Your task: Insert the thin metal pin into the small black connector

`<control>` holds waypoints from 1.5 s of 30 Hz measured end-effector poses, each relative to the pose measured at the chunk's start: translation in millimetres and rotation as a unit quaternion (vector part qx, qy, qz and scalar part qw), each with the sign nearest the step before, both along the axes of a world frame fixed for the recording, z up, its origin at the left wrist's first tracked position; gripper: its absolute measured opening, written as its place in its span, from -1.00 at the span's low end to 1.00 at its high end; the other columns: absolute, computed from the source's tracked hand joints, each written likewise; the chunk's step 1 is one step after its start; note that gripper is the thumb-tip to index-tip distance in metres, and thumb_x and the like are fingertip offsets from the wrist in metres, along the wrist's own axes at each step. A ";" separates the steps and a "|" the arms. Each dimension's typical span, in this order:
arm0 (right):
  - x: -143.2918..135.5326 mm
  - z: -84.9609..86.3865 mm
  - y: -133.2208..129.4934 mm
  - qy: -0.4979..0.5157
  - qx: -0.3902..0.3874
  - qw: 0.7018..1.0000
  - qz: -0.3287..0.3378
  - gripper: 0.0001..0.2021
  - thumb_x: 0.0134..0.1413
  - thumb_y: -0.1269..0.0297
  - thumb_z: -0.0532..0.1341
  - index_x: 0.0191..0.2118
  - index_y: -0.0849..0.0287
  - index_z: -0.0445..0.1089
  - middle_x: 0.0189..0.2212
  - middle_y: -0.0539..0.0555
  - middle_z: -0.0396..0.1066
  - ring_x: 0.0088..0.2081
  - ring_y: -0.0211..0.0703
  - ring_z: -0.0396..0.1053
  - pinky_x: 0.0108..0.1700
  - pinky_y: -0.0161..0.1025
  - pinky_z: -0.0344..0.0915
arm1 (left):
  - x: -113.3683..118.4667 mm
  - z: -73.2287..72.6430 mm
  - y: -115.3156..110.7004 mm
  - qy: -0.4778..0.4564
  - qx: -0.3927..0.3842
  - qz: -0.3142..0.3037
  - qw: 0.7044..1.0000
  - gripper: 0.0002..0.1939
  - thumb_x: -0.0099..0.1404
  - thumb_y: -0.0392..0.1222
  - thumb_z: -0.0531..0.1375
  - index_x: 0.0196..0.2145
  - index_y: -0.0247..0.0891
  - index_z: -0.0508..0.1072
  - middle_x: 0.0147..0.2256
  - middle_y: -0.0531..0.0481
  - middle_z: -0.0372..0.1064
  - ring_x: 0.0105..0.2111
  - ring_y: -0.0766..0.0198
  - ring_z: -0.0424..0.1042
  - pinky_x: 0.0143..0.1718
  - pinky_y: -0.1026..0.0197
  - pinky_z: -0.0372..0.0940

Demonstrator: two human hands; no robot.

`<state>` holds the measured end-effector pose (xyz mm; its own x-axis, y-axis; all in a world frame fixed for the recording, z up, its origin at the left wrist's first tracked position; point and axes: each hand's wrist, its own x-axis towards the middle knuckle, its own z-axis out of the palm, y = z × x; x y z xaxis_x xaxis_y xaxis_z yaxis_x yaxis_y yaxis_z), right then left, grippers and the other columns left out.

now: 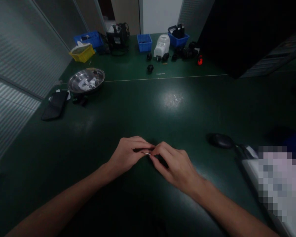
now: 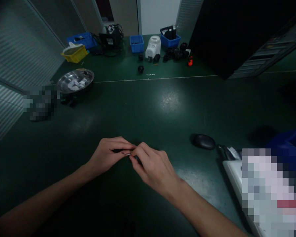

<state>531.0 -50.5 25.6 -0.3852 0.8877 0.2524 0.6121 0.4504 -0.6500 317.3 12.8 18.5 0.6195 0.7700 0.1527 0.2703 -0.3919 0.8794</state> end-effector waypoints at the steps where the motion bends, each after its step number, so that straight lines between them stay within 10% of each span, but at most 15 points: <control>1: -1.0 0.0 -0.9 0.008 -0.001 1.000 -0.004 -0.89 0.41 0.32 0.11 -0.11 0.13 0.38 -0.24 0.06 0.46 -0.29 -0.23 0.45 -0.28 -0.30 0.34 | -0.2 -0.3 -0.4 -0.002 0.003 -0.001 1.000 -0.79 0.36 -0.30 0.29 -0.08 -0.17 0.65 -0.18 -0.07 0.61 -0.20 0.19 0.58 -0.17 0.16 0.49; 24: 19.7 7.1 7.3 -0.078 -0.008 0.996 -0.029 -0.85 0.38 0.29 0.12 -0.21 0.13 0.42 -0.31 0.00 0.40 -0.40 -0.29 0.33 -0.38 -0.30 0.15 | -1.1 2.0 -1.6 0.022 0.053 -0.002 0.998 -0.76 0.36 -0.23 0.31 -0.02 -0.14 0.62 -0.11 -0.06 0.59 -0.12 0.20 0.55 -0.07 0.12 0.47; 45: 19.2 7.2 7.0 0.038 -0.049 0.997 -0.050 -0.85 0.40 0.26 0.15 -0.15 0.15 0.45 -0.30 0.03 0.46 -0.34 -0.24 0.41 -0.29 -0.29 0.26 | -10.1 -0.4 9.5 0.073 0.122 0.055 0.988 -0.71 0.46 -0.32 0.17 0.07 -0.16 0.55 -0.08 -0.04 0.51 -0.10 0.28 0.50 -0.07 0.20 0.43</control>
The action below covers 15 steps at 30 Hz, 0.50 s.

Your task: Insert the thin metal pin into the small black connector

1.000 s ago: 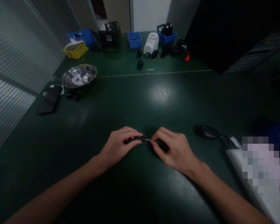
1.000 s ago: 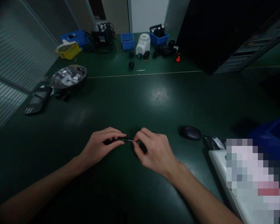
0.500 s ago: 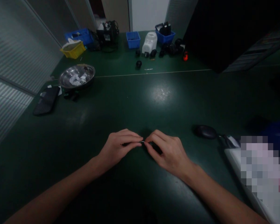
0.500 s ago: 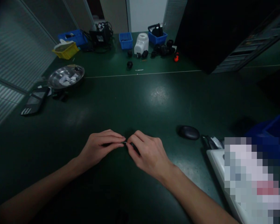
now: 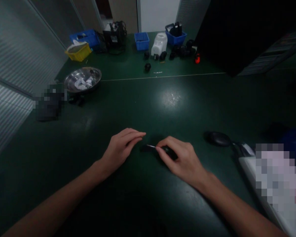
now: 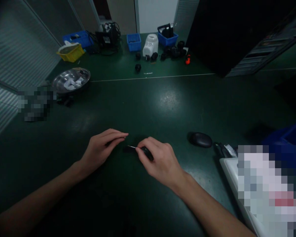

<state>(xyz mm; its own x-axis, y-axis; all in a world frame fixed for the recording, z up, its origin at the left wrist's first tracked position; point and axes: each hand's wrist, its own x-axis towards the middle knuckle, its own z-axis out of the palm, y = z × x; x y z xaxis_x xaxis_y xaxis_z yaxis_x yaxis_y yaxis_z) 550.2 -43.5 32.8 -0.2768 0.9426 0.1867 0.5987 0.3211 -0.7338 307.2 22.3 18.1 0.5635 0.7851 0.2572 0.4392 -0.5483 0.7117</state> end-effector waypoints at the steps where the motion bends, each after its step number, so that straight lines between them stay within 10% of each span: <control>1: 0.0 0.9 0.5 0.020 -0.007 1.000 -0.005 -0.85 0.40 0.26 0.16 -0.16 0.15 0.45 -0.30 0.03 0.47 -0.33 -0.24 0.42 -0.27 -0.30 0.27 | -0.5 -0.8 1.7 0.011 0.013 -0.004 1.000 -0.75 0.45 -0.31 0.19 0.02 -0.18 0.57 -0.08 -0.04 0.51 -0.09 0.27 0.50 -0.05 0.18 0.43; 15: 4.1 5.0 3.6 0.090 -0.069 0.993 -0.029 -0.83 0.38 0.21 0.20 -0.23 0.13 0.48 -0.45 -0.07 0.44 -0.45 -0.31 0.38 -0.38 -0.33 0.22 | -7.7 -2.4 0.1 0.104 0.135 -0.095 0.981 -0.57 0.46 -0.45 0.06 0.20 -0.25 0.43 0.13 -0.12 0.47 0.13 0.15 0.42 0.15 -0.05 0.41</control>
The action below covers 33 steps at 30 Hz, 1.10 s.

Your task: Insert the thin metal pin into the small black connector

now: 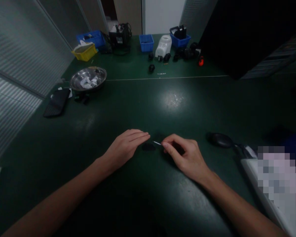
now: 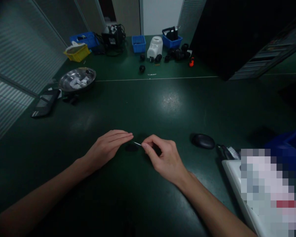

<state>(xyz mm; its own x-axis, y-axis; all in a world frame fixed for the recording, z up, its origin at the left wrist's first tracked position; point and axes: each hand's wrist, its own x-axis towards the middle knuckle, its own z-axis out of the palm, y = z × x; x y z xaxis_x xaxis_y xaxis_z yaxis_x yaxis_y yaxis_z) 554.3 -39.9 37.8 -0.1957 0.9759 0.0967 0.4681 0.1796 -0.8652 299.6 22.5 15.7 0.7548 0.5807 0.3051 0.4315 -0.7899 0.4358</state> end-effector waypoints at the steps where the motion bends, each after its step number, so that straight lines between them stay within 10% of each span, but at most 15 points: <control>1: -0.1 -0.1 -0.1 0.001 -0.001 1.000 0.001 -0.84 0.38 0.21 0.20 -0.22 0.13 0.48 -0.45 -0.08 0.43 -0.45 -0.31 0.37 -0.38 -0.33 0.22 | 0.4 0.5 -1.5 -0.010 -0.011 0.009 1.000 -0.58 0.45 -0.43 0.08 0.20 -0.25 0.43 0.13 -0.13 0.47 0.14 0.15 0.41 0.17 -0.05 0.39; 15: -0.2 -0.7 -0.4 0.009 0.002 1.000 0.004 -0.84 0.38 0.21 0.20 -0.21 0.13 0.47 -0.44 -0.06 0.44 -0.44 -0.30 0.38 -0.35 -0.32 0.22 | 4.4 7.4 -12.5 -0.048 -0.071 0.055 0.995 -0.90 0.38 -0.24 0.27 -0.15 -0.17 0.57 0.06 -0.09 0.48 0.09 0.11 0.38 0.10 -0.04 0.38; 25: -0.2 0.7 0.8 0.015 0.001 1.000 0.002 -0.83 0.38 0.21 0.20 -0.22 0.14 0.47 -0.43 -0.06 0.44 -0.42 -0.29 0.39 -0.34 -0.33 0.23 | -13.9 11.1 2.7 0.051 -0.080 -0.018 0.995 -0.79 0.49 -0.25 0.13 0.01 -0.18 0.48 0.08 -0.05 0.48 0.11 0.19 0.42 0.17 0.01 0.36; 29: 0.2 1.7 0.0 0.020 -0.004 1.000 0.012 -0.82 0.39 0.21 0.19 -0.23 0.14 0.46 -0.43 -0.05 0.43 -0.42 -0.29 0.38 -0.35 -0.32 0.21 | -66.8 7.5 18.4 0.065 -0.070 0.100 0.990 -0.76 0.50 -0.15 0.12 0.05 -0.19 0.46 0.08 -0.02 0.46 0.02 0.21 0.48 0.06 0.10 0.42; 33: 0.6 1.3 0.3 0.016 -0.004 1.000 0.016 -0.81 0.39 0.20 0.18 -0.22 0.14 0.46 -0.43 -0.05 0.43 -0.43 -0.29 0.37 -0.36 -0.32 0.21 | -168.3 3.7 33.6 0.079 0.004 0.377 0.923 -0.67 0.45 0.04 0.18 0.08 -0.11 0.46 -0.04 0.17 0.48 -0.15 0.26 0.47 -0.06 0.19 0.36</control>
<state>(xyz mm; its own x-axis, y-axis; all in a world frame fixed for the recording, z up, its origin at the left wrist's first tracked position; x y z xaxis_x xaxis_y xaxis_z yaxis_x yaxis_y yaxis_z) 554.9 -39.6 39.1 -0.2234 0.9701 0.0954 0.4336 0.1865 -0.8816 131.3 56.0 19.4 0.1716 0.9574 0.2321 0.9173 -0.2412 0.3168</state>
